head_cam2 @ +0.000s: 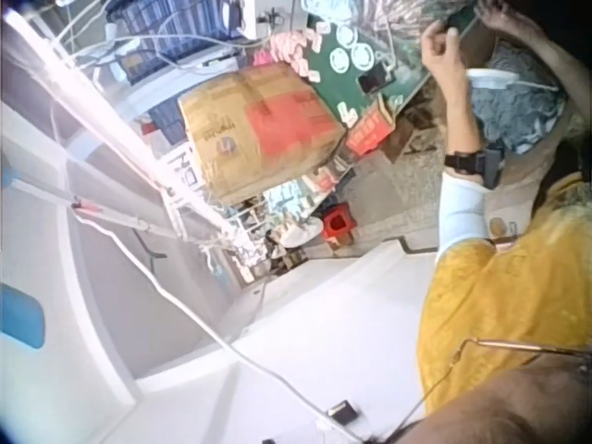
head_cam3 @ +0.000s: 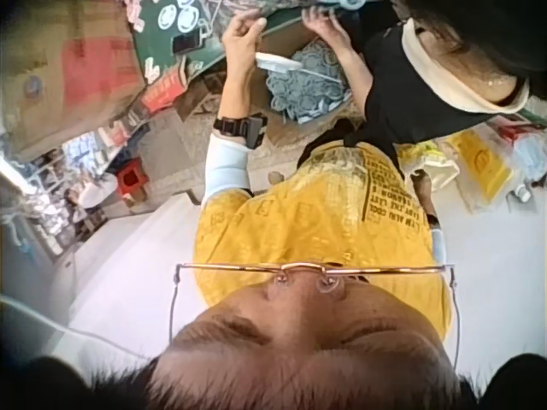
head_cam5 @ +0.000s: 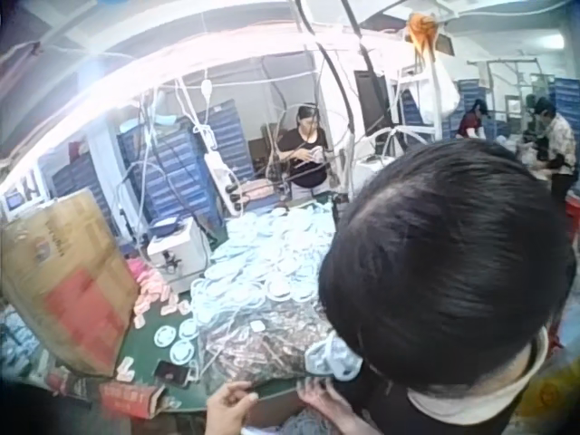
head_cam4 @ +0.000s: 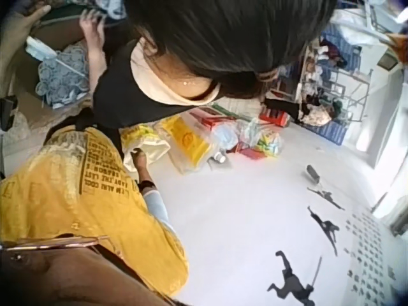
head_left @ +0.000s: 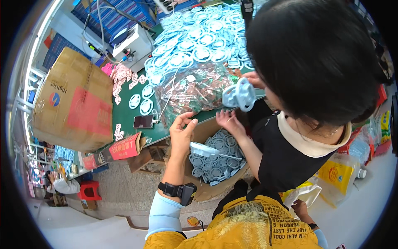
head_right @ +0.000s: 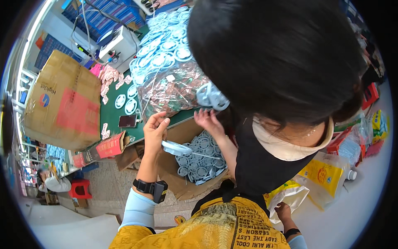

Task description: The person assembles light blue circular LED lights by inserting white plastic sticks into the center of the discs. They pick up the discs from a cardboard box, insert the sticks, and place the assembled units onto a green table. Another person is visible in the background performing similar assembly tasks.

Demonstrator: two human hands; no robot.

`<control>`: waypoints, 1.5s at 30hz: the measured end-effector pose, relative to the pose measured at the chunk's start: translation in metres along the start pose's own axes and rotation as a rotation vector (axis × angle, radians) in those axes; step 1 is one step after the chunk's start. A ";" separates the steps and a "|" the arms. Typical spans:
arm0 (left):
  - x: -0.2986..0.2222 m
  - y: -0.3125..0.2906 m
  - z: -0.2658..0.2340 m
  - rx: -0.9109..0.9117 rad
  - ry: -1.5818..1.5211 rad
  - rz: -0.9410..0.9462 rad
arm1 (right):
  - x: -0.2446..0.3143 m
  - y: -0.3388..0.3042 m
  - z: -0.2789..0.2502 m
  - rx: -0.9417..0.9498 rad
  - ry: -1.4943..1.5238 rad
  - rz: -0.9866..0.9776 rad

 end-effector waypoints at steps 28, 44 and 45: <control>0.110 -0.108 -0.063 -0.073 -0.284 -0.594 | 0.464 -0.031 0.083 0.583 0.308 -1.180; 0.057 -0.154 -0.062 0.221 0.119 0.014 | 0.458 -0.028 0.080 0.662 0.373 -0.967; 0.055 -0.154 -0.061 0.254 0.205 0.095 | 0.462 -0.030 0.073 0.737 0.302 -0.812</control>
Point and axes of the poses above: each hand's wrist, its own y-axis towards the middle knuckle, its own z-axis out of the palm, x = y × z, the point moved 1 cm from there along y, towards the middle knuckle, and after that the axes turned 9 degrees about y, right-handed, at the moved point
